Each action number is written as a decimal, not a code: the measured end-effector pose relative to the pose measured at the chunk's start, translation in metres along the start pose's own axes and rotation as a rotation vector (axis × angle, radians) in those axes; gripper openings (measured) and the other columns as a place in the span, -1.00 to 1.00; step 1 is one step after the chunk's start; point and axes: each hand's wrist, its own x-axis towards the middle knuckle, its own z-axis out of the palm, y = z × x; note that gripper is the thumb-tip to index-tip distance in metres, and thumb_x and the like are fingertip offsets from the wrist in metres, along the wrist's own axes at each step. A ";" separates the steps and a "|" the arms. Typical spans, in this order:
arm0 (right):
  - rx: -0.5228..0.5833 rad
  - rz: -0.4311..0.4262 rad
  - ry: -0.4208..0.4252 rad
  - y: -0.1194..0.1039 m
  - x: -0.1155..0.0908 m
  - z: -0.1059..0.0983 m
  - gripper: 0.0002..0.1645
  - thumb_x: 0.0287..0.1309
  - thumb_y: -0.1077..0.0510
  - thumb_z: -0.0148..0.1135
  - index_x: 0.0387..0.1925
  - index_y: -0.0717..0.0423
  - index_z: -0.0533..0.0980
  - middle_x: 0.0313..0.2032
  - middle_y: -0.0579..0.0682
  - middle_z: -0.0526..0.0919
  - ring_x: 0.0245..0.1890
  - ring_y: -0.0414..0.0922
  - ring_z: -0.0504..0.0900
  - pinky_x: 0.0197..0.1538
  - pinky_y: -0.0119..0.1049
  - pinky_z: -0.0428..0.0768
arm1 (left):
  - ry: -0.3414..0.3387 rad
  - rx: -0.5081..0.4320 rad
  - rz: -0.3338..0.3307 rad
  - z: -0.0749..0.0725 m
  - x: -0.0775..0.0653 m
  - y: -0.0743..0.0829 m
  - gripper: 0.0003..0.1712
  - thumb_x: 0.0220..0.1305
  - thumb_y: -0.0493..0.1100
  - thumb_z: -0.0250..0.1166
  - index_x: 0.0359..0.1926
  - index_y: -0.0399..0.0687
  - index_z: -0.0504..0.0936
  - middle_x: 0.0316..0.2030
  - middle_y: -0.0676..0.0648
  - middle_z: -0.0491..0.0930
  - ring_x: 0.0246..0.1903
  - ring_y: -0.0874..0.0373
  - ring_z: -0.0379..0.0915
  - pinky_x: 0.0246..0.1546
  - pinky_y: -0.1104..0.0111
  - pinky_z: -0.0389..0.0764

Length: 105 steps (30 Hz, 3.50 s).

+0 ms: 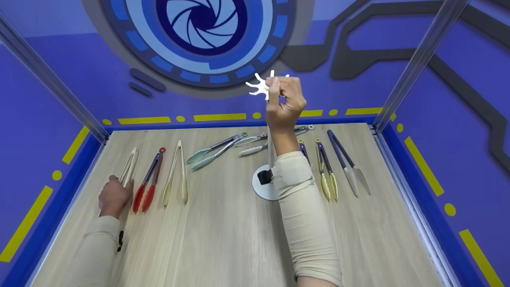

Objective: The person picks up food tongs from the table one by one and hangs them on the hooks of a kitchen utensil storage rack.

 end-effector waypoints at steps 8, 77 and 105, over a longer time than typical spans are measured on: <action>0.003 0.003 -0.009 0.002 -0.001 0.001 -0.69 0.14 0.36 0.04 -0.60 0.47 0.57 -0.54 0.36 0.61 -0.38 -0.22 0.56 -0.21 -0.37 0.51 | 0.012 0.001 -0.008 0.000 -0.001 -0.001 -0.22 0.45 0.15 0.04 0.31 -0.47 0.21 0.03 -0.55 0.50 -0.03 -0.45 0.54 -0.10 -0.18 0.55; 0.000 -0.051 0.011 0.007 0.001 0.001 -0.69 0.14 0.34 0.04 -0.62 0.42 0.58 -0.58 0.32 0.58 -0.38 -0.15 0.58 -0.22 -0.36 0.52 | 0.186 -0.432 0.129 -0.025 -0.020 0.059 -0.73 0.50 0.00 0.03 -0.05 -0.12 0.35 -0.42 -0.11 0.42 -0.42 -0.02 0.35 -0.41 0.22 0.32; 0.023 -0.045 0.029 0.008 -0.001 0.002 -0.66 0.15 0.33 0.03 -0.64 0.41 0.58 -0.57 0.30 0.62 -0.38 -0.12 0.59 -0.19 -0.33 0.52 | 0.182 -0.765 0.496 -0.017 -0.070 0.159 -0.70 0.53 0.02 0.02 -0.25 -0.11 0.40 -0.52 0.05 0.22 -0.52 0.15 0.16 -0.48 0.33 0.18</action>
